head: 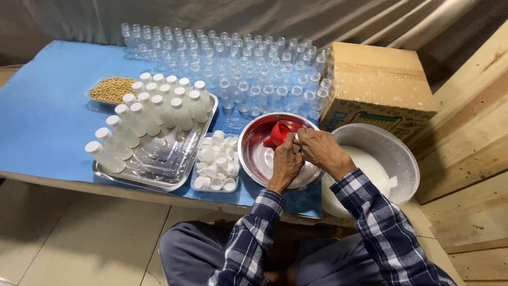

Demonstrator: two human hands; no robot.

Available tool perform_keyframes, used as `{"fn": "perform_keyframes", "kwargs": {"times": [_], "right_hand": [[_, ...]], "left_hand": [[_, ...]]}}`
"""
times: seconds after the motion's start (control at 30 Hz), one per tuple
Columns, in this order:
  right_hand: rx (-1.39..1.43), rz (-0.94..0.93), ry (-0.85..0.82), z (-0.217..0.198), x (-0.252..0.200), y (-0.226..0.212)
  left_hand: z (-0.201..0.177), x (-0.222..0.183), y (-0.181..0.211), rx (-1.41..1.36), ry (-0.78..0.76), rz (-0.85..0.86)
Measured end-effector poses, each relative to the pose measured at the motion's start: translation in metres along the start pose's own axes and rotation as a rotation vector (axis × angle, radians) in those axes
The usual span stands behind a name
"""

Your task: Scooping liquid from a bucket into a bowl using measuring scoops and organizing bottle caps

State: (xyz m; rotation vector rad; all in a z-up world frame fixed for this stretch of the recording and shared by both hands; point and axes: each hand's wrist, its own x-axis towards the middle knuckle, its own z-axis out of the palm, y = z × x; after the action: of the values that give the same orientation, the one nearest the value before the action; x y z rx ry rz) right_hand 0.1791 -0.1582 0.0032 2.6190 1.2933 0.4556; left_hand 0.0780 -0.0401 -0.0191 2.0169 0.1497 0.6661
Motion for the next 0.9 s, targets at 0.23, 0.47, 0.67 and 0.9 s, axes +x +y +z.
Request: {"fn": "perform_keyframes", "kwargs": {"times": [0.23,0.47,0.67,0.9], "right_hand": [[0.036,0.050,0.060,-0.012,-0.005,-0.010],[0.048,0.076,0.065,-0.026,-0.010,-0.015],[0.157,0.130,0.018,-0.038,-0.010,-0.019],[0.198,0.114,-0.023,-0.043,-0.009,-0.016]], "left_hand": [[0.002,0.001,-0.001,-0.029,0.047,0.011],[0.004,0.001,-0.007,-0.035,0.031,0.036],[0.007,0.001,-0.015,-0.012,0.014,0.036],[0.009,0.001,-0.017,0.008,-0.014,0.021]]}}
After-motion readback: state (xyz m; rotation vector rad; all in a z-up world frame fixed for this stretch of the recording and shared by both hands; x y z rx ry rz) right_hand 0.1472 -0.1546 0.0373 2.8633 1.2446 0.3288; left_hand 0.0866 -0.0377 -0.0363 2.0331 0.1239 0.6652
